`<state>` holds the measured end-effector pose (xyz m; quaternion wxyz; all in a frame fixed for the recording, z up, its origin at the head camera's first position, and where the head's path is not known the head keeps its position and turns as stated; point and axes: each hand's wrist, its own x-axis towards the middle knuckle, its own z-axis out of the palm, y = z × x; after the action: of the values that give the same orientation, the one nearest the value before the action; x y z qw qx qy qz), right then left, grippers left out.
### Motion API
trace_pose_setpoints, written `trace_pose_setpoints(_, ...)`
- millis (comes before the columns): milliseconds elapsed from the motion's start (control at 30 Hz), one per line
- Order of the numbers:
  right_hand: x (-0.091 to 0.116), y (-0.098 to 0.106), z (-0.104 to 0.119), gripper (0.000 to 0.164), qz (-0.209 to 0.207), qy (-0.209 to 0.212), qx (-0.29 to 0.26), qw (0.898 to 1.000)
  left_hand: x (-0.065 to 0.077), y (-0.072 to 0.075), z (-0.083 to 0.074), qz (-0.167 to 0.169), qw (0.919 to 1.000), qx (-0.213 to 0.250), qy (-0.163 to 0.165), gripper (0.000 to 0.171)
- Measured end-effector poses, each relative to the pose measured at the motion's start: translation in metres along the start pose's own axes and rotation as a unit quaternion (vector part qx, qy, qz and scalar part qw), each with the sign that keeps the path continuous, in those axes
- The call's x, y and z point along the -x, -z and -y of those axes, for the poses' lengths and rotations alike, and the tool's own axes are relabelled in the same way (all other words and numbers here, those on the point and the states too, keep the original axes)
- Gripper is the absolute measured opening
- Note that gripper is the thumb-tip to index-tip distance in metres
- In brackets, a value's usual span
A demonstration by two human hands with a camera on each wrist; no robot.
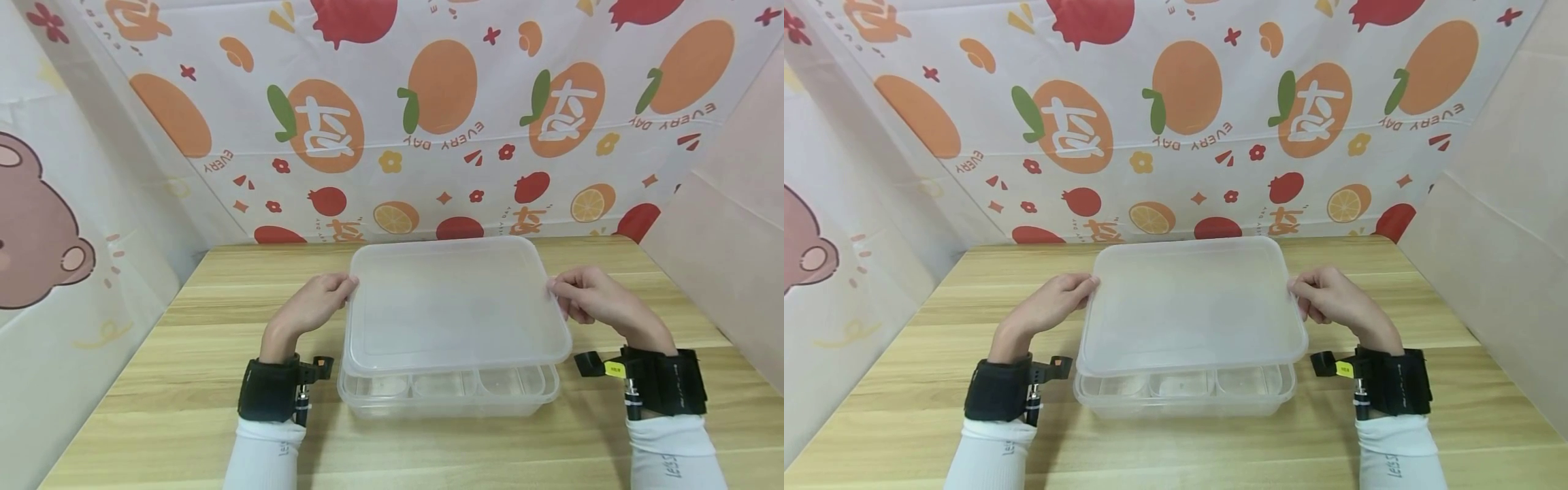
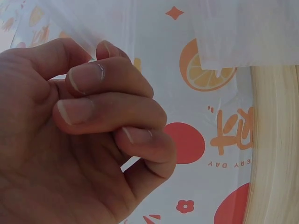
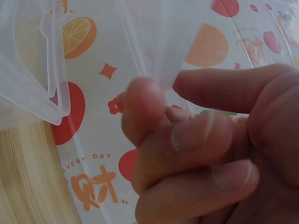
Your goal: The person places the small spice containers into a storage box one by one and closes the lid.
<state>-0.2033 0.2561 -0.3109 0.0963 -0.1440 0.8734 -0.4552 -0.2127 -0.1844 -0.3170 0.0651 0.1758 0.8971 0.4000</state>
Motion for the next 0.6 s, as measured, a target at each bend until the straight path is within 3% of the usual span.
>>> trace_pose_setpoints(333,-0.0004,0.0012,-0.0042,0.025,0.071,0.01,0.015,0.997,0.0016,0.0,0.0011,0.019,0.9997,-0.007,0.01,0.036)
trace_pose_setpoints(600,-0.0012,0.0,-0.0078,0.028,0.091,0.035,0.027,0.995,0.0025,0.0006,0.0002,0.027,0.9995,-0.009,0.017,0.037)
